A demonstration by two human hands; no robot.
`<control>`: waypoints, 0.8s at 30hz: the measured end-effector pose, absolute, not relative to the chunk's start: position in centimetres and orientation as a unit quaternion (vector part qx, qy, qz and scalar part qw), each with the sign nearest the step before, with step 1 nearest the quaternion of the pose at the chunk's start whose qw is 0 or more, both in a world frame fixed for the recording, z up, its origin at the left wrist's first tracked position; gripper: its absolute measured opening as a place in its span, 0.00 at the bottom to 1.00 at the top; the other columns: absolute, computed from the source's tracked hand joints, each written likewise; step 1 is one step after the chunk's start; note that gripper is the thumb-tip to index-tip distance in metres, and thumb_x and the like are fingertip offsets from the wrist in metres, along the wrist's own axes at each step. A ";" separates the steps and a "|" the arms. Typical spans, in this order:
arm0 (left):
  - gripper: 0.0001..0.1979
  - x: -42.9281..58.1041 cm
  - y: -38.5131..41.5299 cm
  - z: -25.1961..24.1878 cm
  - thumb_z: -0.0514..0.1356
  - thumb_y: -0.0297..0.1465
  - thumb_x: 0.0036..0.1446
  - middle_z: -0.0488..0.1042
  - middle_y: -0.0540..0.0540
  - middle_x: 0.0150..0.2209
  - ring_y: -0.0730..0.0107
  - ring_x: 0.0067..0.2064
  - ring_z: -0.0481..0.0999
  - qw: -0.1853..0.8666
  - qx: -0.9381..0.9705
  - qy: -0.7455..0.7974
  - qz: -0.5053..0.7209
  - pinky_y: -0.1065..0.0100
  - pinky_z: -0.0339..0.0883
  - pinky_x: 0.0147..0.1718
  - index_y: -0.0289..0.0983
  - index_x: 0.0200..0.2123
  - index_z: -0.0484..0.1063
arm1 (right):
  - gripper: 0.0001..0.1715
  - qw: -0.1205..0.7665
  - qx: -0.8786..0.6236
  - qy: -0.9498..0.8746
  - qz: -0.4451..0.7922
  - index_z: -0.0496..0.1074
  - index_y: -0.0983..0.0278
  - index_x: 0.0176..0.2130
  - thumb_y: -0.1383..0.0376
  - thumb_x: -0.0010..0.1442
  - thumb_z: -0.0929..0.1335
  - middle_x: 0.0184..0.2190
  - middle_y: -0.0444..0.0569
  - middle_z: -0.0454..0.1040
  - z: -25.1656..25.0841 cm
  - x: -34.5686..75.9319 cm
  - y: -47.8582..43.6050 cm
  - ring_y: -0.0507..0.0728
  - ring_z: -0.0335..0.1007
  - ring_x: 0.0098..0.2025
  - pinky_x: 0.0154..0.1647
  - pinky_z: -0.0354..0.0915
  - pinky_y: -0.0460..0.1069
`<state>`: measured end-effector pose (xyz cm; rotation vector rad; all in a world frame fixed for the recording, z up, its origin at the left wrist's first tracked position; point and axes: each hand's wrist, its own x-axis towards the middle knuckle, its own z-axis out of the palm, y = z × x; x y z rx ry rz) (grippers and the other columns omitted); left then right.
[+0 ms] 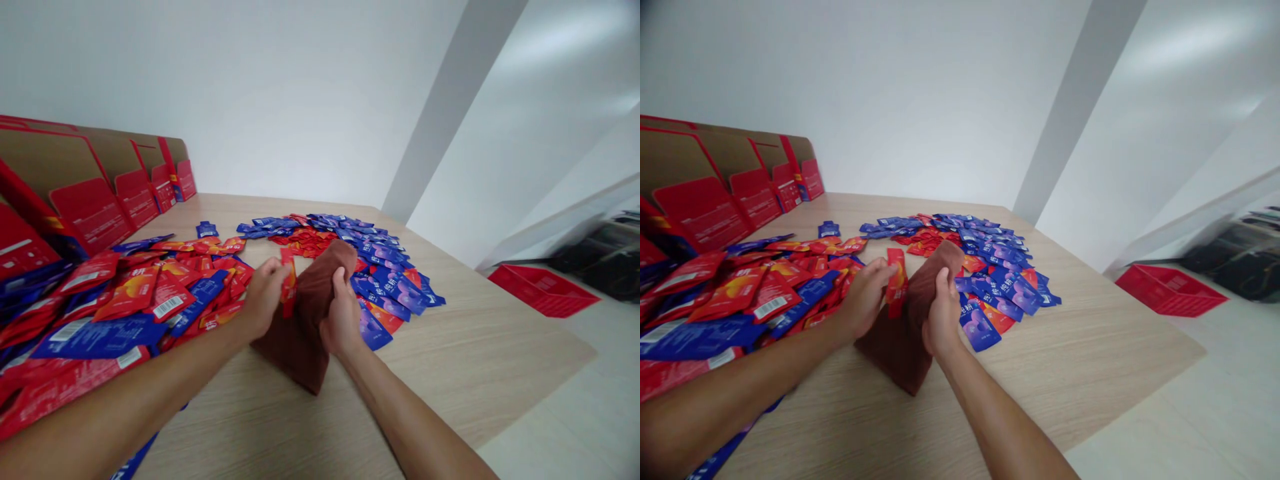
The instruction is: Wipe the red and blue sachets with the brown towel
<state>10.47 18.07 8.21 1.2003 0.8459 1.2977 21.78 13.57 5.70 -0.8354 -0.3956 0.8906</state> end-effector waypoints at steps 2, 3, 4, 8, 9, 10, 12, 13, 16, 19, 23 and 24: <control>0.10 11.9 15.8 7.4 0.65 0.34 0.65 0.77 0.47 0.36 0.58 0.46 0.79 0.526 0.562 0.334 0.544 0.60 0.75 0.53 0.42 0.30 0.71 | 0.24 0.779 -0.408 -0.257 0.402 0.82 0.57 0.52 0.45 0.67 0.73 0.50 0.47 0.88 5.4 21.2 13.1 0.61 0.83 0.58 0.60 0.77 0.55; 0.06 12.6 14.8 7.0 0.64 0.36 0.66 0.80 0.45 0.45 0.55 0.55 0.79 0.510 0.582 0.324 0.545 0.56 0.70 0.62 0.42 0.36 0.74 | 0.24 0.768 -0.421 -0.273 0.398 0.83 0.58 0.50 0.44 0.68 0.72 0.50 0.48 0.88 5.4 21.0 12.8 0.62 0.83 0.58 0.61 0.77 0.55; 0.07 13.1 14.1 6.6 0.63 0.39 0.69 0.80 0.43 0.54 0.52 0.64 0.76 0.491 0.604 0.314 0.544 0.53 0.64 0.69 0.43 0.44 0.76 | 0.24 0.759 -0.436 -0.278 0.396 0.83 0.58 0.48 0.43 0.68 0.72 0.50 0.48 0.88 5.5 20.9 12.5 0.62 0.83 0.57 0.61 0.76 0.54; 0.23 14.4 13.7 5.4 0.49 0.45 0.78 0.65 0.41 0.76 0.55 0.81 0.54 0.408 0.703 0.282 0.509 0.49 0.43 0.80 0.45 0.69 0.68 | 0.24 0.759 -0.430 -0.264 0.411 0.82 0.58 0.45 0.43 0.66 0.72 0.50 0.49 0.87 6.2 20.9 11.9 0.63 0.82 0.59 0.62 0.76 0.56; 0.26 14.5 14.1 5.2 0.46 0.46 0.79 0.63 0.41 0.77 0.56 0.82 0.51 0.392 0.715 0.281 0.506 0.48 0.40 0.81 0.45 0.71 0.66 | 0.23 0.764 -0.415 -0.263 0.419 0.82 0.58 0.46 0.43 0.66 0.72 0.50 0.49 0.87 6.2 20.9 11.9 0.63 0.82 0.60 0.64 0.75 0.56; 0.28 14.7 14.5 5.1 0.45 0.47 0.79 0.61 0.42 0.78 0.57 0.83 0.48 0.383 0.718 0.282 0.508 0.48 0.39 0.81 0.45 0.72 0.66 | 0.22 0.766 -0.400 -0.263 0.429 0.82 0.58 0.45 0.44 0.66 0.72 0.50 0.48 0.87 6.3 20.8 11.9 0.63 0.81 0.61 0.66 0.74 0.57; 0.30 14.9 15.2 5.0 0.44 0.48 0.79 0.58 0.43 0.80 0.57 0.83 0.46 0.372 0.711 0.289 0.522 0.48 0.38 0.81 0.46 0.75 0.64 | 0.22 0.764 -0.379 -0.265 0.451 0.82 0.58 0.45 0.45 0.66 0.72 0.50 0.48 0.87 6.1 20.6 11.9 0.62 0.80 0.63 0.69 0.72 0.57; 0.30 15.0 15.5 5.0 0.44 0.49 0.79 0.57 0.44 0.80 0.57 0.83 0.45 0.370 0.704 0.295 0.530 0.48 0.38 0.81 0.47 0.75 0.64 | 0.22 0.761 -0.369 -0.267 0.462 0.83 0.58 0.45 0.45 0.66 0.72 0.50 0.49 0.87 6.0 20.4 11.8 0.62 0.79 0.64 0.70 0.71 0.58; 0.28 15.2 16.3 5.1 0.45 0.48 0.79 0.57 0.47 0.80 0.55 0.83 0.46 0.364 0.673 0.319 0.559 0.48 0.37 0.81 0.50 0.75 0.65 | 0.22 0.754 -0.353 -0.279 0.478 0.83 0.58 0.46 0.45 0.65 0.74 0.53 0.50 0.87 5.7 20.0 11.7 0.63 0.79 0.66 0.71 0.69 0.59; 0.27 15.4 17.4 5.6 0.48 0.48 0.78 0.58 0.48 0.80 0.55 0.83 0.47 0.359 0.621 0.349 0.603 0.50 0.38 0.81 0.51 0.73 0.67 | 0.23 0.749 -0.346 -0.290 0.484 0.84 0.58 0.47 0.44 0.65 0.74 0.53 0.50 0.87 5.6 19.4 11.5 0.64 0.77 0.67 0.71 0.70 0.60; 0.23 15.1 19.7 7.2 0.51 0.43 0.77 0.66 0.43 0.75 0.54 0.80 0.58 0.369 0.539 0.384 0.652 0.54 0.45 0.80 0.43 0.66 0.74 | 0.24 0.721 -0.324 -0.296 0.536 0.85 0.57 0.45 0.43 0.62 0.75 0.48 0.50 0.89 5.7 18.9 11.3 0.66 0.78 0.67 0.66 0.74 0.61; 0.22 14.8 20.3 7.7 0.51 0.41 0.76 0.70 0.42 0.73 0.55 0.79 0.60 0.376 0.522 0.389 0.660 0.55 0.47 0.79 0.42 0.63 0.77 | 0.23 0.713 -0.321 -0.294 0.550 0.85 0.57 0.45 0.43 0.61 0.76 0.46 0.49 0.89 5.7 18.9 11.3 0.67 0.78 0.66 0.65 0.75 0.62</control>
